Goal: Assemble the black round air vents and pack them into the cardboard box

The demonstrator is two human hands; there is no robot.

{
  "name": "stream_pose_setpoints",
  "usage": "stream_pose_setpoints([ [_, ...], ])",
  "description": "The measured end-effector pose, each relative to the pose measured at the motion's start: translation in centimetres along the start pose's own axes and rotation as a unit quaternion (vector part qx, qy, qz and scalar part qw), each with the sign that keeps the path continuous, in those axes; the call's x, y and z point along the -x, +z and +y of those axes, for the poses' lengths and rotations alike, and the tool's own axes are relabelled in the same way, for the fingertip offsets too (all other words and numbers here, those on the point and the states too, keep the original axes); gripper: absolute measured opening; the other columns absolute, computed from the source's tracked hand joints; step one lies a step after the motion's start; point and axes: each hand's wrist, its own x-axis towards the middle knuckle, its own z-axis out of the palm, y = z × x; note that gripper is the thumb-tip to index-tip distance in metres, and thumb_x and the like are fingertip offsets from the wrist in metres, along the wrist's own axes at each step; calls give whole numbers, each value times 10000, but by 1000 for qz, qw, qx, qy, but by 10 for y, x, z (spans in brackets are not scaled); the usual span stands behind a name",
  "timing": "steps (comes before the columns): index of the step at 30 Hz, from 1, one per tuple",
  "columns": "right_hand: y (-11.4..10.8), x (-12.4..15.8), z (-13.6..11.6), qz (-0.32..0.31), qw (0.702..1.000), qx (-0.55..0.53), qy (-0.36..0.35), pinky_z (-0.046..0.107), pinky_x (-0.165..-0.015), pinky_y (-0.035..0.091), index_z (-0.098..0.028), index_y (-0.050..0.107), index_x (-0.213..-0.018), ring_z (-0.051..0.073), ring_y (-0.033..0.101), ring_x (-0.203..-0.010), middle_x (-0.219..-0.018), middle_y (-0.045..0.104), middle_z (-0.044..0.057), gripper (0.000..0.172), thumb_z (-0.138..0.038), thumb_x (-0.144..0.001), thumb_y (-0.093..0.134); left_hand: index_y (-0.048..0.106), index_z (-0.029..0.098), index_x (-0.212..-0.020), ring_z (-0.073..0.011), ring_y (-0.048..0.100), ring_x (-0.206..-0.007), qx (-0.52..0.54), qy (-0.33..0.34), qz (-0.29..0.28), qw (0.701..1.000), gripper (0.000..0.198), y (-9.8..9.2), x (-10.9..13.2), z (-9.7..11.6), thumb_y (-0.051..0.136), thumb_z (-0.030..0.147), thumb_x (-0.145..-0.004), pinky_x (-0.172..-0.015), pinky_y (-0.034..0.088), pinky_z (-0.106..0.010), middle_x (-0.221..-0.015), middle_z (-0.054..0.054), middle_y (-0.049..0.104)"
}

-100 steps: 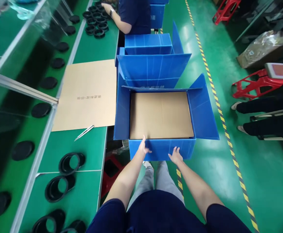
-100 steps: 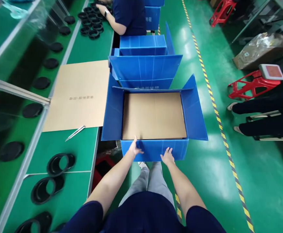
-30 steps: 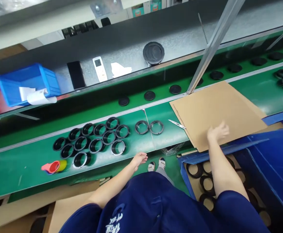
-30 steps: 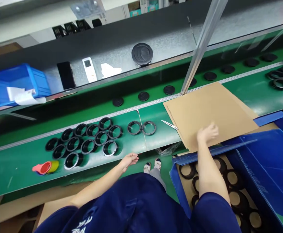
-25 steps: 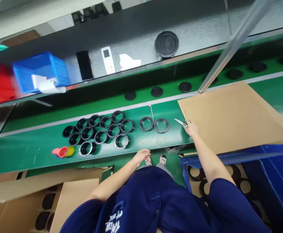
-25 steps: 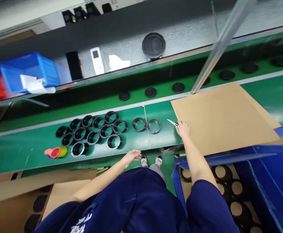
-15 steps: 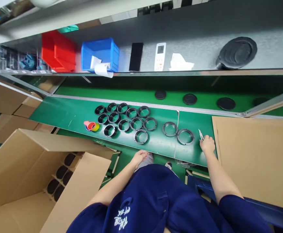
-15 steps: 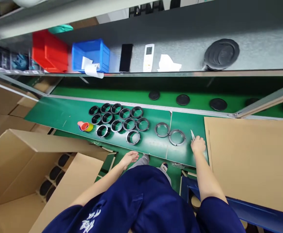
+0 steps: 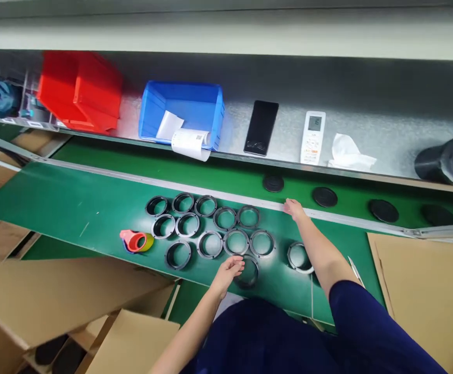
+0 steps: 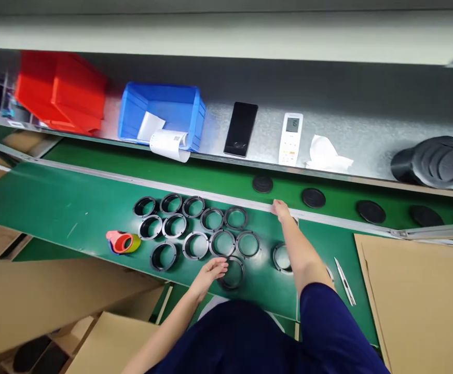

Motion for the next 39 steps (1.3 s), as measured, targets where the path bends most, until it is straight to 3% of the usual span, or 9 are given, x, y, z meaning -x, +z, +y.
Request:
stream_pose_setpoints([
  [7, 86, -51, -55, 11, 979, -178, 102, 246, -648, 564, -161, 567, -871, 77, 552, -605, -700, 547, -45, 313, -441, -1003, 614, 747, 210, -1109, -258, 695, -1079, 42, -8, 9, 999, 539, -65, -20, 30, 861, 555, -712, -998, 502, -393, -1128, -113, 759],
  [13, 94, 17, -39, -41, 947, -301, 100, 259, -700, 609, -232, 417, -714, 116, 639, -666, -640, 594, -37, 475, -323, -773, 879, 746, 195, -1095, -302, 658, -1168, 155, 4, -46, 987, 617, -23, -61, 70, 929, 550, -625, -1073, 472, -460, -1167, -138, 731],
  [17, 70, 116, 6, -151, 918, -358, 84, 255, -760, 599, -223, 530, -758, 128, 701, -798, -774, 700, -24, 438, -352, -677, 941, 647, 337, -1304, -328, 549, -1367, 337, -5, -142, 931, 635, 32, -81, 103, 753, 688, -785, -1122, 445, -540, -1462, -76, 605],
  [22, 19, 204, 52, -233, 927, -291, 38, 265, -761, 571, -221, 656, -858, 128, 686, -773, -780, 689, -21, 417, -495, -681, 916, 673, 125, -1240, -331, 497, -1428, 396, -47, -225, 889, 649, 88, -62, 103, 372, 653, -1013, -1191, 392, -497, -1413, -167, 634],
  [25, -21, 220, 68, -215, 959, -182, -20, 341, -798, 566, -208, 642, -835, 170, 670, -781, -775, 668, 9, 473, -639, -747, 813, 634, 115, -1321, -325, 473, -1450, 389, -51, -225, 892, 665, 116, -33, 88, 329, 630, -1031, -1215, 358, -506, -1403, -162, 644],
  [28, -64, 225, 78, -87, 985, -27, -146, 423, -837, 552, -201, 662, -934, 220, 644, -832, -865, 673, 65, 498, -695, -878, 634, 570, 162, -1426, -319, 454, -1467, 364, -49, -209, 906, 681, 140, -6, 73, 332, 655, -1021, -1222, 347, -518, -1451, -138, 619],
  [31, -102, 235, 81, 42, 938, 105, -327, 503, -1014, 486, -226, 700, -1184, 287, 582, -1136, -1175, 645, 125, 457, -594, -981, 521, 552, 166, -1451, -321, 444, -1474, 337, -54, -209, 916, 735, 164, 14, 61, 323, 702, -1005, -1221, 352, -512, -1484, -134, 593],
  [33, -120, 242, 83, 52, 898, 166, -405, 524, -1100, 421, -274, 709, -1274, 305, 488, -1282, -1324, 580, 120, 423, -516, -1019, 473, 541, 177, -1471, -320, 447, -1472, 331, -54, -226, 914, 752, 179, 26, 54, 320, 720, -999, -1222, 354, -511, -1490, -129, 590],
  [39, -150, 243, 102, 47, 863, 226, -450, 584, -1168, 326, -329, 739, -1279, 326, 383, -1344, -1440, 482, 87, 419, -460, -1047, 414, 469, 276, -1543, -304, 473, -1457, 324, -42, -263, 908, 714, 214, 56, 35, 346, 720, -996, -1218, 362, -515, -1513, -91, 576],
])
